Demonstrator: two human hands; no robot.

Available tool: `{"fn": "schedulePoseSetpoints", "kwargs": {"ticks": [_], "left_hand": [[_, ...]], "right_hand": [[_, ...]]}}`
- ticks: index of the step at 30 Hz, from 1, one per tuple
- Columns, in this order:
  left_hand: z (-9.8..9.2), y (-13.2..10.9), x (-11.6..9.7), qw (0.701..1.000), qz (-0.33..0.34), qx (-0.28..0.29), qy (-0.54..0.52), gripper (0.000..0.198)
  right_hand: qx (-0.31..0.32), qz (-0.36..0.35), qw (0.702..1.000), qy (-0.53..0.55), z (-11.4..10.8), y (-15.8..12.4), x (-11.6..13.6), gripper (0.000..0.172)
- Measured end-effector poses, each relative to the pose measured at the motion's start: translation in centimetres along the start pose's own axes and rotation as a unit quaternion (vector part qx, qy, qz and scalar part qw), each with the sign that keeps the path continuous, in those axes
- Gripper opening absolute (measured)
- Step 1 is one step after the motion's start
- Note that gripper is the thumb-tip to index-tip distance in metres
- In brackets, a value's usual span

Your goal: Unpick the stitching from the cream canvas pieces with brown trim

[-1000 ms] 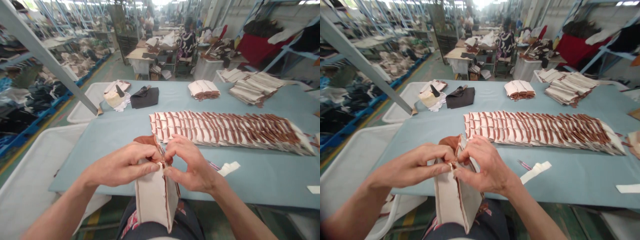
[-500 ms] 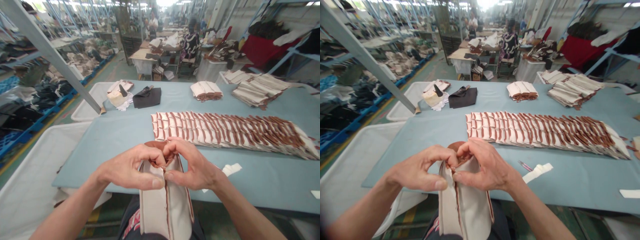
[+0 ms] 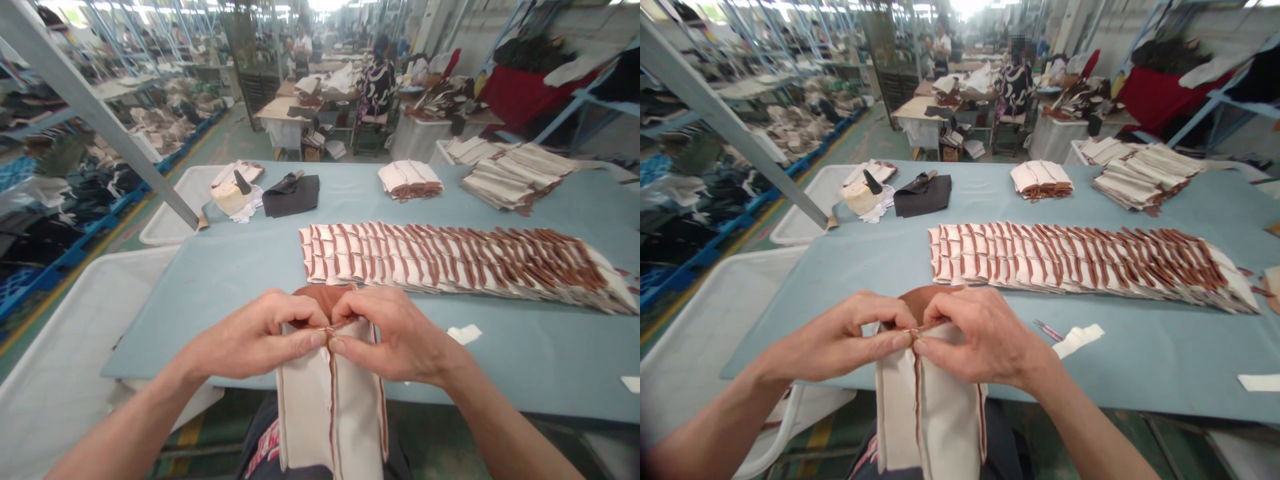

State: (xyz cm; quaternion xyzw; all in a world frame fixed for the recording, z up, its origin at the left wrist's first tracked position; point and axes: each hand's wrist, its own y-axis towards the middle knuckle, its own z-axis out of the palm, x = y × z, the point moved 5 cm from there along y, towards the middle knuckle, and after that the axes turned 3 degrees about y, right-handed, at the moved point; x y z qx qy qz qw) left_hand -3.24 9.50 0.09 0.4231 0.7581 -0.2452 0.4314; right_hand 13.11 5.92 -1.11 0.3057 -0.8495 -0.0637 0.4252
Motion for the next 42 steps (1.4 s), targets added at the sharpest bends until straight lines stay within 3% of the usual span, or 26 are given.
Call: {"fn": "schedulePoseSetpoints", "kwargs": {"ticks": [3,6,12,18,24,28,31,34,36,38,42], "left_hand": [[-0.1,0.2,-0.9,0.998,0.017,-0.033,0.056,0.016],[-0.2,0.3,-1.5,0.991,0.036,-0.061,0.117,0.015],[-0.8,0.3,-1.0,0.982,0.027,-0.078,0.169,0.016],[-0.5,0.1,-0.6,0.958,0.117,-0.067,0.255,0.02],[-0.1,-1.1,1.0,0.893,0.202,-0.086,0.393,0.027],[-0.2,-1.5,1.6,0.868,0.22,-0.07,0.439,0.033],[-0.2,-1.5,2.2,0.87,0.199,-0.051,0.448,0.025],[0.0,-1.5,2.6,0.872,0.21,-0.061,0.438,0.025],[0.0,-1.6,2.5,0.886,0.232,-0.081,0.393,0.024],[-0.4,-1.6,2.4,0.918,0.214,-0.096,0.321,0.018],[-1.8,-1.5,2.2,0.974,0.083,-0.06,0.201,0.015]], "right_hand": [[0.018,-0.003,1.0,-0.007,-0.4,0.7,0.6,0.005],[0.043,-0.003,0.999,0.017,-0.4,1.6,0.8,0.012],[0.076,0.042,0.996,-0.031,0.5,2.2,0.3,0.013],[0.067,0.069,0.989,-0.108,1.2,2.7,-0.4,0.013],[0.062,0.111,0.989,0.076,1.3,2.8,-1.3,0.014],[0.102,0.192,0.939,0.266,2.2,2.8,-2.0,0.008],[0.111,0.242,0.894,0.36,3.3,2.8,-2.5,0.015],[0.083,0.273,0.884,0.37,4.2,2.7,-3.2,0.016],[0.057,0.276,0.897,0.341,4.3,2.6,-3.3,0.014],[0.029,0.243,0.926,0.286,3.9,2.5,-3.0,0.012],[-0.015,0.127,0.978,0.165,2.7,2.2,-1.7,0.013]]}}
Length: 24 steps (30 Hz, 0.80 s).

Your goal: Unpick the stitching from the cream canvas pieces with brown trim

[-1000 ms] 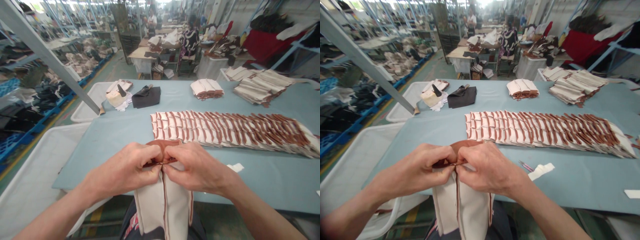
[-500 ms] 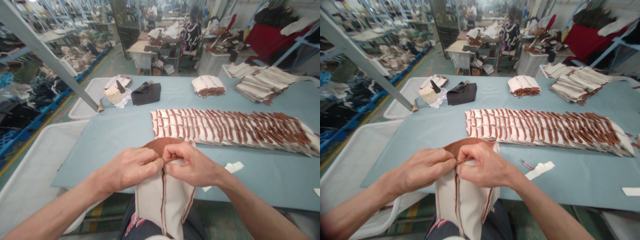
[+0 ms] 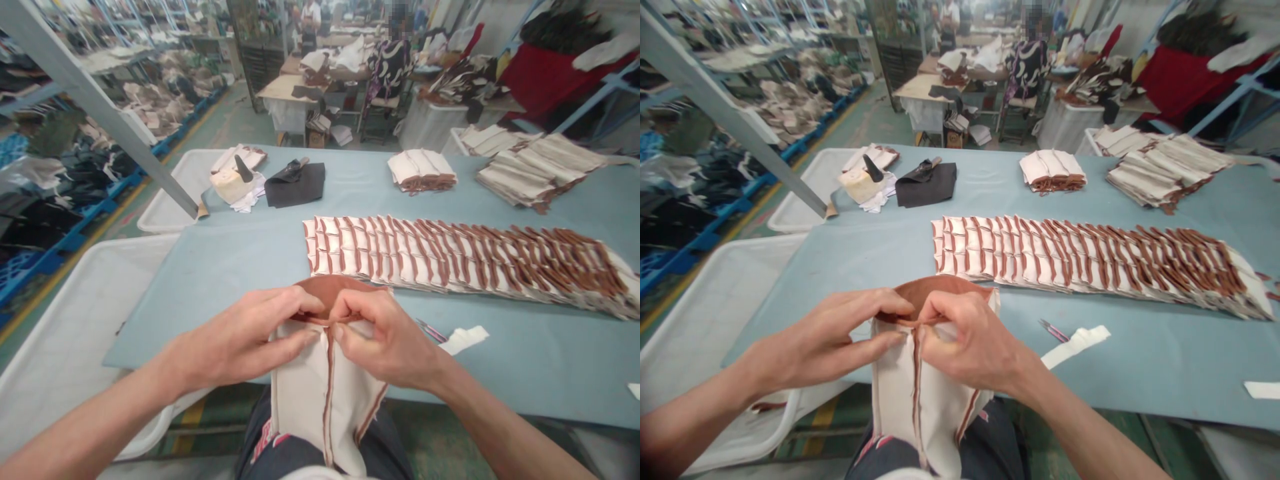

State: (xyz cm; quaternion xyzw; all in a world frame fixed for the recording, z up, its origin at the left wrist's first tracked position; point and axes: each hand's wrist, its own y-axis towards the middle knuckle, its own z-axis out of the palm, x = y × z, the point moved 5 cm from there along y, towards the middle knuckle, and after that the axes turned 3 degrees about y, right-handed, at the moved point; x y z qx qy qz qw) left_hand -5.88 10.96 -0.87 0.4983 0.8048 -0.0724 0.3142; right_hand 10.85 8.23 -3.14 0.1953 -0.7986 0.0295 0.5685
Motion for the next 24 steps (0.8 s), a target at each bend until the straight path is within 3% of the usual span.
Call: {"fn": "schedulePoseSetpoints", "kwargs": {"ticks": [3,6,9,12,16,20,24], "left_hand": [[-0.8,0.6,-0.1,0.996,-0.031,0.061,-0.051,0.013],[-0.8,1.6,-0.1,0.991,-0.02,0.106,-0.074,0.02],[-0.4,2.3,-0.4,0.991,0.015,0.109,-0.076,0.023],[0.1,2.7,-0.9,0.988,0.019,0.072,-0.135,0.03],[1.6,2.7,-1.3,0.942,-0.043,0.052,-0.33,0.04],[2.8,2.6,-1.5,0.892,-0.063,0.038,-0.446,0.048],[3.2,2.6,-0.9,0.881,-0.097,0.028,-0.462,0.057]], "right_hand": [[-0.018,-0.062,0.996,-0.064,-0.2,-0.4,0.6,0.013],[-0.035,-0.106,0.988,-0.109,-0.3,-0.8,1.1,0.014],[-0.031,-0.113,0.986,-0.116,-0.5,-1.2,1.5,0.014],[-0.013,-0.115,0.99,-0.085,-0.6,-1.6,2.1,0.014],[0.031,-0.045,0.996,0.066,-0.3,-1.5,1.4,0.017],[0.084,0.031,0.963,0.254,0.2,-1.1,0.3,0.033],[0.06,0.042,0.978,0.196,-0.1,-1.0,0.1,0.037]]}}
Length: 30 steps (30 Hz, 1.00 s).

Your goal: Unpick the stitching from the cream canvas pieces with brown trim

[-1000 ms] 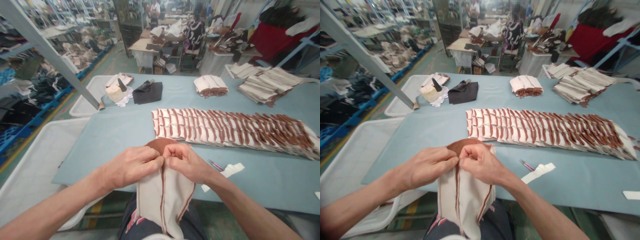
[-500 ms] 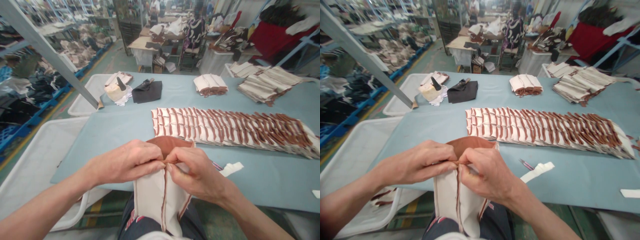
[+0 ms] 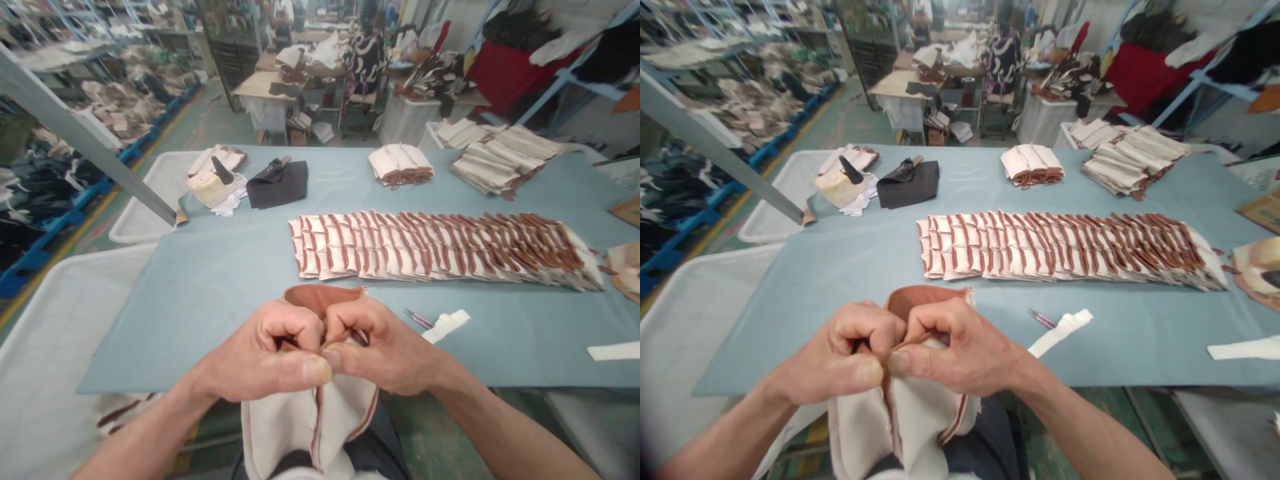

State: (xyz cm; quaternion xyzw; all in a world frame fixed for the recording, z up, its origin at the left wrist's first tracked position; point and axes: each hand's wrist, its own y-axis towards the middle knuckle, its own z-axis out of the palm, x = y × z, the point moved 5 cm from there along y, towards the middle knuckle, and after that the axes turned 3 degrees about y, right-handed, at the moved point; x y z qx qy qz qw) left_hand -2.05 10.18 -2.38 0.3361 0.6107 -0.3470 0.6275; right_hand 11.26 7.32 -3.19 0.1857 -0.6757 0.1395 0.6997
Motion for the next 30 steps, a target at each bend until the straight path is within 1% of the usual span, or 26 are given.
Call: {"fn": "schedulePoseSetpoints", "kwargs": {"ticks": [3,5,6,9,13,16,19,20,22,25,27,28,30], "left_hand": [[-0.7,-0.2,0.3,0.998,-0.042,-0.017,0.033,0.052],[-1.2,-0.5,0.5,0.996,-0.068,-0.015,0.06,0.048],[-1.5,-0.7,0.5,0.995,-0.071,-0.013,0.074,0.047],[-2.4,-1.4,0.3,0.991,-0.045,-0.025,0.122,0.047],[-3.8,-2.5,-0.5,0.98,-0.009,-0.011,0.199,0.044],[-5.8,-3.2,-0.6,0.958,0.001,-0.013,0.287,0.035],[-8.4,-3.6,0.0,0.942,-0.001,-0.045,0.333,0.033],[-9.0,-3.7,0.4,0.942,-0.006,-0.051,0.332,0.034],[-9.6,-3.7,1.0,0.947,-0.016,-0.048,0.317,0.034],[-9.1,-3.5,1.6,0.953,-0.016,-0.03,0.3,0.034],[-8.5,-3.1,2.0,0.949,-0.007,-0.026,0.314,0.032],[-8.1,-3.0,2.3,0.947,-0.005,-0.021,0.322,0.032],[-7.6,-2.7,3.4,0.946,-0.005,-0.016,0.325,0.034]], "right_hand": [[-0.037,0.006,0.995,-0.087,-0.2,0.0,0.3,0.034],[-0.049,-0.016,0.987,-0.153,-0.5,0.1,0.7,0.03],[-0.045,-0.028,0.98,-0.19,-0.7,0.2,0.8,0.027],[-0.015,-0.032,0.963,-0.268,-2.1,0.8,0.2,0.017],[0.003,-0.009,0.962,-0.275,-4.5,0.9,-0.6,0.014],[0.002,-0.028,0.949,-0.315,-5.2,0.3,0.1,0.011],[-0.01,-0.055,0.934,-0.352,-4.8,-0.2,1.3,0.005],[-0.009,-0.06,0.933,-0.355,-4.4,-0.2,1.5,0.007],[0.002,-0.066,0.927,-0.369,-3.3,0.2,1.8,0.011],[0.029,-0.076,0.901,-0.426,-1.5,1.1,2.0,0.021],[0.032,-0.079,0.894,-0.44,-0.7,1.5,1.9,0.026],[0.03,-0.076,0.898,-0.433,-0.6,1.6,1.6,0.027],[0.019,-0.056,0.92,-0.388,-0.7,1.8,0.1,0.025]]}}
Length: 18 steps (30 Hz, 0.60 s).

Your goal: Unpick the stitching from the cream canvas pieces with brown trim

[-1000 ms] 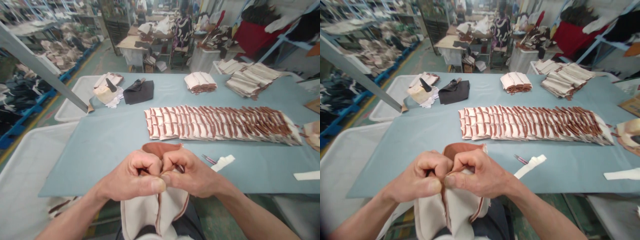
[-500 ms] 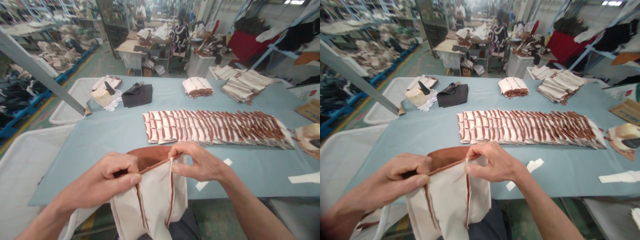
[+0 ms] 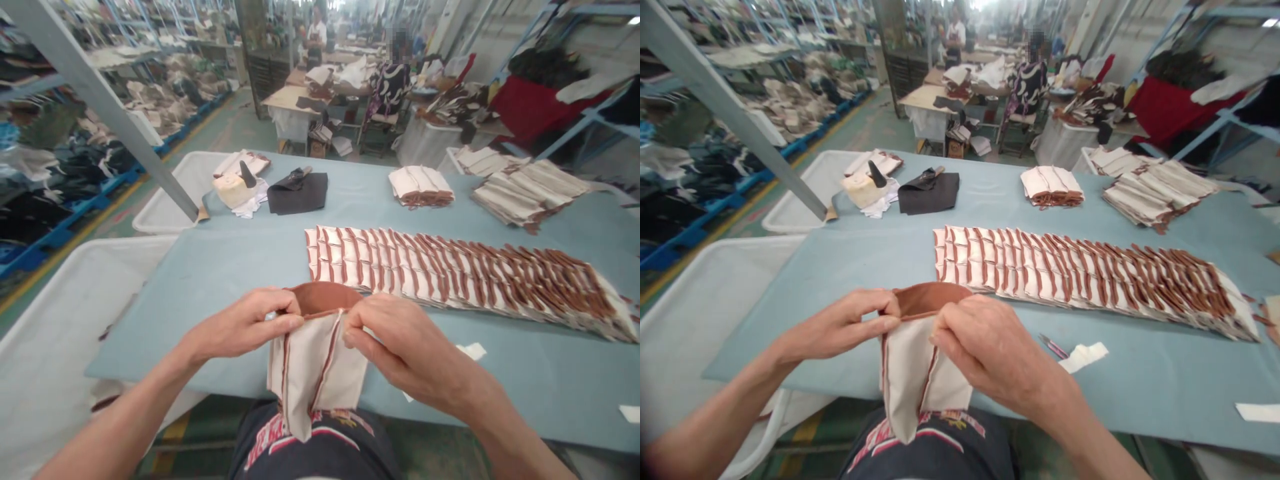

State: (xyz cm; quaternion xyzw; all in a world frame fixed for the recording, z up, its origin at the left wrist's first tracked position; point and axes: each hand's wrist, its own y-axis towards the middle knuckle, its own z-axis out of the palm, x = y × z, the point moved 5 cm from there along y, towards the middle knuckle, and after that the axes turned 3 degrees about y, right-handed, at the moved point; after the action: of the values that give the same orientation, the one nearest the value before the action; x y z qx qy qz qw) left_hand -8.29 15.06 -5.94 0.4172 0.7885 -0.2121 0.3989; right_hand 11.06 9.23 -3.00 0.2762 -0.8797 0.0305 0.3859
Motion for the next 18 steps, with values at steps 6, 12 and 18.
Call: {"fn": "schedulePoseSetpoints", "kwargs": {"ticks": [6,12,18], "left_hand": [[1.1,-0.3,0.5,0.995,0.025,-0.04,-0.091,0.041],[-0.2,-0.5,-1.8,0.99,-0.003,0.015,-0.141,0.041],[-2.4,-1.0,-4.1,0.994,0.017,0.032,-0.101,0.052]], "right_hand": [[-0.028,0.107,0.977,0.181,5.4,-0.6,-6.5,0.032],[-0.105,0.036,0.979,0.172,5.3,1.3,-5.8,0.053],[-0.093,-0.04,0.986,0.133,2.7,2.8,-3.3,0.063]]}}
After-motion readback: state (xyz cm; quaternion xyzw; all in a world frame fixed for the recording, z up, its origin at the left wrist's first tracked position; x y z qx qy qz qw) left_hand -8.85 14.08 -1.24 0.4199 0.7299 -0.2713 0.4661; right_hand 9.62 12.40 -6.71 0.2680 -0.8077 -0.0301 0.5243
